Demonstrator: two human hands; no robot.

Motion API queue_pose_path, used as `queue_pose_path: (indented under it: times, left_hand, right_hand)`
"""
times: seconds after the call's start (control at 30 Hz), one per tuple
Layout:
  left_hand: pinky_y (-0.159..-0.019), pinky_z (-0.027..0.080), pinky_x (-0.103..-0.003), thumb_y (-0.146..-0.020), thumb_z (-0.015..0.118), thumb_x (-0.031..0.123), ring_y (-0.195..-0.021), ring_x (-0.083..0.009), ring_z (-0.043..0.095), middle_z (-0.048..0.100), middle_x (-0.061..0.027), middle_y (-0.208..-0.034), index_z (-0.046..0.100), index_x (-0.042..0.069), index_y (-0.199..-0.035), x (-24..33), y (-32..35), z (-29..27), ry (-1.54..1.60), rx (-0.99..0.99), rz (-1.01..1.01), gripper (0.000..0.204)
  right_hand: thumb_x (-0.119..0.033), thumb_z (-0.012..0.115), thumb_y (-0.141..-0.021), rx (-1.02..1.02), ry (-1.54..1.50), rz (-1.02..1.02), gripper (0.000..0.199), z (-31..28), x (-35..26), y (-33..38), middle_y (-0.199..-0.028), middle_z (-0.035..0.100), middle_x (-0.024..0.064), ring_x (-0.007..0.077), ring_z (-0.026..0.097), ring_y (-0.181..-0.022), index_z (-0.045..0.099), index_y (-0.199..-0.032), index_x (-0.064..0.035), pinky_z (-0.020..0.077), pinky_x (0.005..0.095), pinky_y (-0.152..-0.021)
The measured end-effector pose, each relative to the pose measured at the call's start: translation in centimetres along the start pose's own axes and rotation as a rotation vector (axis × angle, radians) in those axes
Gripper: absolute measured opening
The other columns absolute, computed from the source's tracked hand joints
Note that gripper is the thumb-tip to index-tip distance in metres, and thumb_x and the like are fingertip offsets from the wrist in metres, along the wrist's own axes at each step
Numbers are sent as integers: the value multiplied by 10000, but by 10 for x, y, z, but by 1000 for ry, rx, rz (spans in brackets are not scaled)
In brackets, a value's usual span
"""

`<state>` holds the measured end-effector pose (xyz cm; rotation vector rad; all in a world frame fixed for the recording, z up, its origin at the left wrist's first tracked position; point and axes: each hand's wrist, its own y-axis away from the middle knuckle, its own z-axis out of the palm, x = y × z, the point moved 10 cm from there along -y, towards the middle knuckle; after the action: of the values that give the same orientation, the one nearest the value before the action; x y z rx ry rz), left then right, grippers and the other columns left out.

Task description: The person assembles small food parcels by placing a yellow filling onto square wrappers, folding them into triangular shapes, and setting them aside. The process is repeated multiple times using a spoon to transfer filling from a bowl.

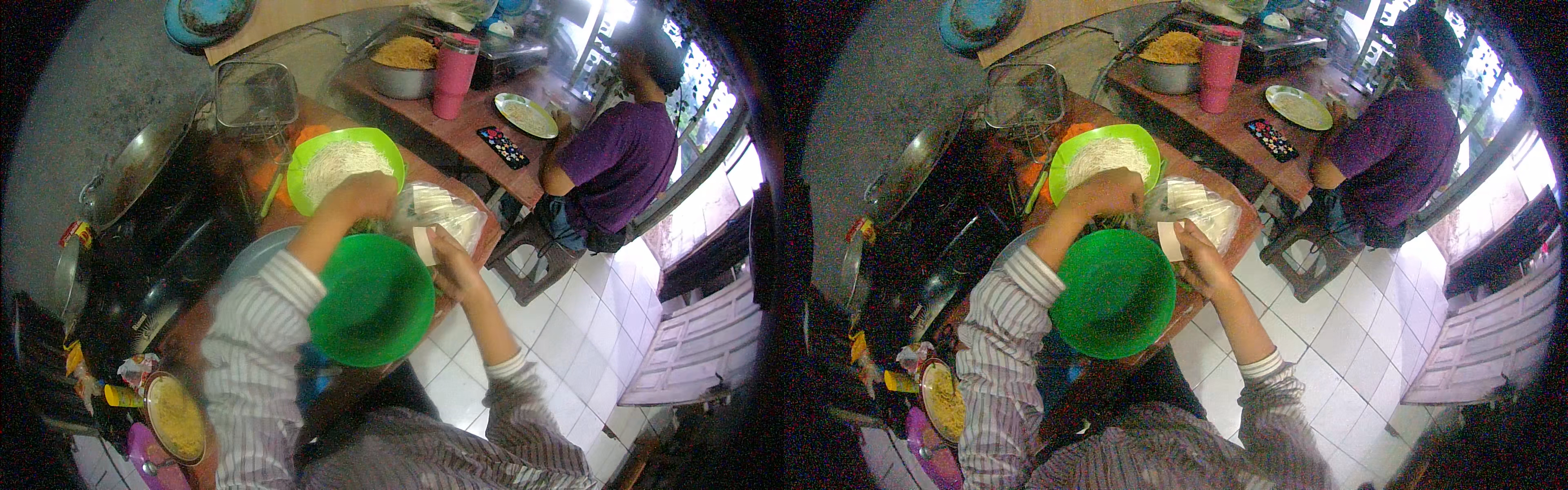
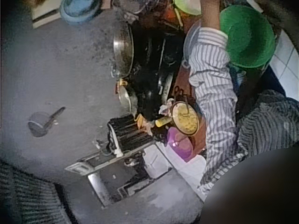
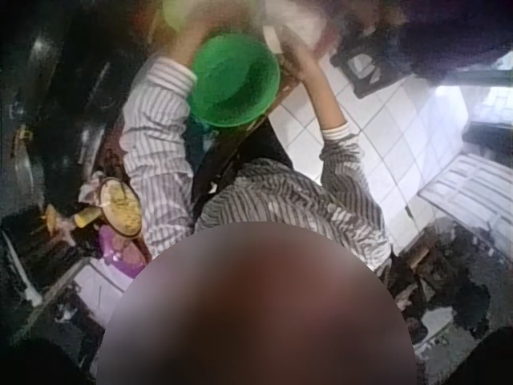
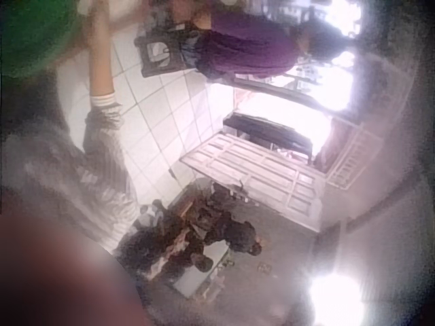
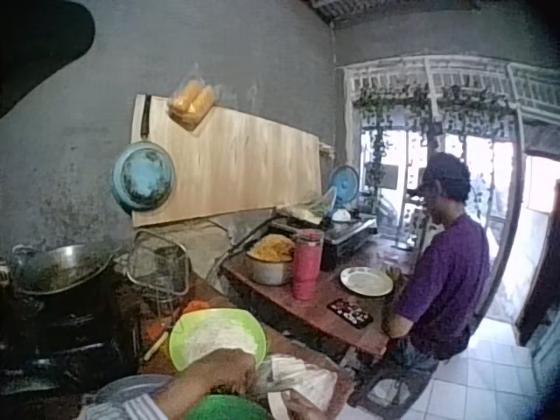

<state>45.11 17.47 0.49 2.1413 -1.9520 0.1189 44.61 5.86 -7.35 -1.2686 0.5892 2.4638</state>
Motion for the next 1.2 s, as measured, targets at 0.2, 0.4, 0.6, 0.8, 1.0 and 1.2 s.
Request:
queue_pose_path:
  times: [0.2,0.4,0.6,0.8,1.0,1.2]
  left_hand:
    - [-697,476,-360,-680,564,156,-728,-285,620,639,-141,-792,663,51,-804,-2,19,-28,92,3,94,190]
    - [-709,467,-337,-728,566,179,-731,-247,617,630,-149,-816,648,13,-807,-10,60,-64,137,196,42,202]
    - [-708,472,-264,-832,528,190,-779,-158,604,640,-97,-823,616,-31,-902,15,108,-60,827,261,30,248]
    - [-755,465,-259,-858,498,230,-806,-162,606,632,-110,-880,596,-43,-940,31,185,-45,1268,542,-88,302]
    - [-797,459,-315,-850,429,385,-893,-201,589,602,-120,-989,548,-25,-1024,27,271,12,2083,896,-160,461]
    - [-813,431,-345,-814,409,488,-879,-217,568,592,-53,-975,519,128,-1061,55,348,79,2685,1065,-83,450]
  right_hand:
    - [-273,417,-905,72,146,-180,325,-12,-32,28,-1032,556,85,176,574,-884,429,-1125,-35,488,270,-711]
    - [-252,391,-910,92,152,-226,239,-18,-67,72,-993,580,195,259,610,-867,423,-1035,-52,530,357,-645]
    - [-255,426,-903,182,538,-439,232,20,-101,82,-877,591,56,124,568,-778,495,-972,-45,455,237,-665]
    - [-183,511,-874,-67,613,-499,188,111,-91,89,-713,594,41,74,562,-680,560,-906,-4,435,202,-513]
    - [-113,541,-846,-369,580,-323,167,205,-18,98,-675,611,31,65,561,-625,570,-964,2,436,198,-531]
    - [-68,548,-824,-760,738,-228,195,287,62,129,-840,616,74,115,567,-756,563,-1007,-3,464,252,-653]
